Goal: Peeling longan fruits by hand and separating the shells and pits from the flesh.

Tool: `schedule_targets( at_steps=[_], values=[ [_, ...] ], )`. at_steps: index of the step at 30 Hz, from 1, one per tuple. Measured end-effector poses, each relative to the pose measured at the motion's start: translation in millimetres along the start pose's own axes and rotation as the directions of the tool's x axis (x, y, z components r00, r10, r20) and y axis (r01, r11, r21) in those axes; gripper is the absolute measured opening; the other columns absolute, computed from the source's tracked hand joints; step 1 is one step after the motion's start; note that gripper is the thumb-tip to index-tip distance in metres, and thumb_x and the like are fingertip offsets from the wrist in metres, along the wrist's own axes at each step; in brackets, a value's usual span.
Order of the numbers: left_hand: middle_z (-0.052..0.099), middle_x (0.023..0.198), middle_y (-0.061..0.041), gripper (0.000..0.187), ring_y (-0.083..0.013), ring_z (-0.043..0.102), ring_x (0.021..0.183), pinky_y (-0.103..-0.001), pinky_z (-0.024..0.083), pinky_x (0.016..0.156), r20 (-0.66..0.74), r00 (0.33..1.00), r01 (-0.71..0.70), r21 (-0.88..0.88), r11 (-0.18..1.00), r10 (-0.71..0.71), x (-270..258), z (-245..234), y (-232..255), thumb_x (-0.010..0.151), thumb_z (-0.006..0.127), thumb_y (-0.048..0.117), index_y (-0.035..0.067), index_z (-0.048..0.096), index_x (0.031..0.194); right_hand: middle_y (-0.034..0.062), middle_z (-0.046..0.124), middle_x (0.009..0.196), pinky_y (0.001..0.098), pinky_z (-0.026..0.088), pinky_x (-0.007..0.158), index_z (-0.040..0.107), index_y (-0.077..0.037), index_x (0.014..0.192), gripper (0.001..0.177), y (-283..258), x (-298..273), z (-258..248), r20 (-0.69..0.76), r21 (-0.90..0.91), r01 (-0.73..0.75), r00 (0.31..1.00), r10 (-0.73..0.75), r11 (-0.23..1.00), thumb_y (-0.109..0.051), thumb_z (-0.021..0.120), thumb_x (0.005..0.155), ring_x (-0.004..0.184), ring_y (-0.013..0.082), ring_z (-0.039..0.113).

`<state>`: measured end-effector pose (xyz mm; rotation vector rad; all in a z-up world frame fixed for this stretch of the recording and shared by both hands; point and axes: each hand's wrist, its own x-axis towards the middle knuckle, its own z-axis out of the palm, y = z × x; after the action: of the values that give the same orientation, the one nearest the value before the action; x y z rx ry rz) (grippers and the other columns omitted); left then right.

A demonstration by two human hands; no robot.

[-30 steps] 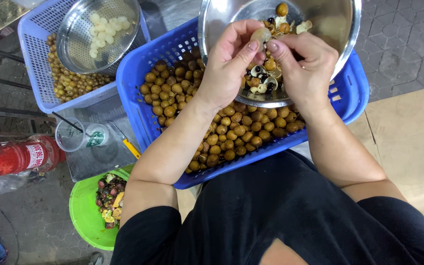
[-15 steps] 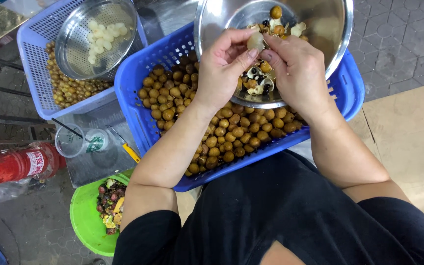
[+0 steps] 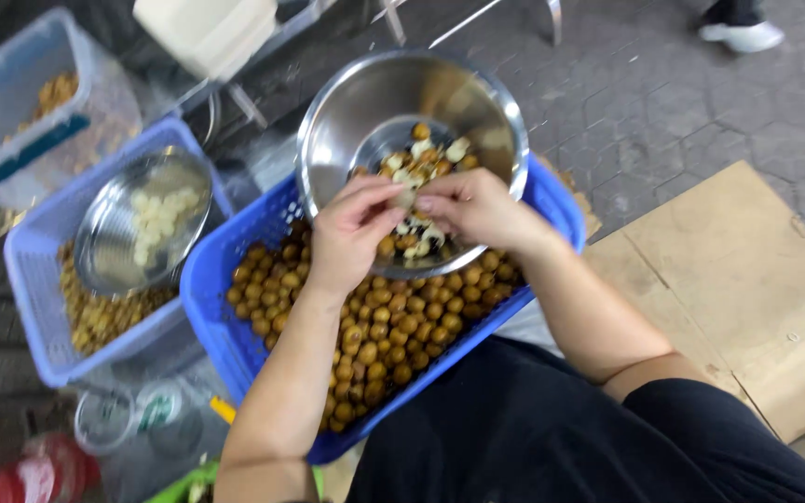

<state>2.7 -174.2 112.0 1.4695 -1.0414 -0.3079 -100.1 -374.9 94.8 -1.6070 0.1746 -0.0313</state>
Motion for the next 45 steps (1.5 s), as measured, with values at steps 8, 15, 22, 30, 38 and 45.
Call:
schedule_targets(
  at_steps=[8, 15, 22, 30, 38, 45],
  values=[
    [0.071, 0.107, -0.015, 0.023, -0.0255, 0.072, 0.091, -0.037, 0.059, 0.081, 0.032, 0.918, 0.283, -0.753, 0.595, -0.396, 8.9, 2.7, 2.5, 0.095, 0.060, -0.002, 0.003, 0.062, 0.118, 0.0136, 0.077, 0.092, 0.0321, 0.059, 0.074, 0.068, -0.007, 0.130, 0.036, -29.3, -12.2, 18.3, -0.190, -0.420, 0.300, 0.894, -0.407, 0.856, -0.014, 0.071, 0.095, 0.082, 0.0164, 0.074],
    [0.072, 0.115, -0.016, 0.043, -0.0214, 0.070, 0.103, -0.035, 0.060, 0.093, -0.217, 0.928, 0.195, -0.412, 0.890, -0.304, 3.9, 12.5, 0.4, 0.088, 0.068, -0.016, -0.007, 0.063, 0.130, 0.0139, 0.078, 0.106, 0.0315, 0.060, 0.078, 0.060, -0.009, 0.143, 0.047, -21.4, -9.3, 32.3, -0.152, -0.244, 0.316, 0.921, -0.358, 0.917, -0.001, 0.063, 0.097, 0.089, 0.0156, 0.074],
    [0.070, 0.113, -0.011, 0.031, -0.0161, 0.073, 0.097, -0.030, 0.064, 0.088, -0.217, 0.975, 0.056, 0.059, 0.997, -0.042, 6.7, 12.4, 11.1, 0.097, 0.060, -0.010, -0.004, 0.065, 0.127, 0.0091, 0.079, 0.100, 0.0288, 0.059, 0.071, 0.064, -0.010, 0.138, 0.040, -14.0, -8.1, 34.9, -0.160, -0.098, 0.176, 0.969, -0.190, 0.980, -0.003, 0.061, 0.098, 0.075, 0.0103, 0.069],
    [0.073, 0.105, -0.012, 0.022, -0.0170, 0.068, 0.086, -0.029, 0.059, 0.078, -0.264, 0.889, 0.246, -0.414, 0.876, -0.374, -1.4, -0.2, -27.5, 0.099, 0.057, -0.008, -0.007, 0.068, 0.119, 0.0098, 0.079, 0.107, 0.0291, 0.059, 0.083, 0.055, -0.017, 0.147, 0.052, -27.7, -16.2, 39.6, -0.129, -0.193, 0.260, 0.949, -0.287, 0.946, -0.005, 0.065, 0.097, 0.095, 0.0135, 0.075],
    [0.072, 0.106, -0.015, 0.024, -0.0204, 0.071, 0.087, -0.033, 0.061, 0.076, -0.144, 0.861, 0.327, -0.577, 0.748, -0.487, 0.6, -1.8, -20.2, 0.096, 0.057, -0.008, -0.008, 0.067, 0.118, 0.0066, 0.076, 0.092, 0.0273, 0.058, 0.071, 0.055, -0.020, 0.150, 0.056, -27.2, -17.2, 35.8, -0.091, -0.087, 0.158, 0.982, -0.166, 0.984, -0.003, 0.065, 0.098, 0.076, 0.0094, 0.067],
    [0.074, 0.098, -0.012, 0.025, -0.0161, 0.069, 0.077, -0.027, 0.056, 0.067, -0.268, 0.838, 0.347, -0.409, 0.844, -0.475, -3.3, 5.0, -33.7, 0.089, 0.063, -0.011, -0.008, 0.070, 0.113, -0.0011, 0.074, 0.092, 0.0227, 0.055, 0.067, 0.060, -0.014, 0.145, 0.051, -8.3, -11.0, 42.7, -0.129, 0.024, 0.183, 0.976, -0.178, 0.983, 0.000, 0.066, 0.096, 0.073, 0.0027, 0.063]
  ],
)
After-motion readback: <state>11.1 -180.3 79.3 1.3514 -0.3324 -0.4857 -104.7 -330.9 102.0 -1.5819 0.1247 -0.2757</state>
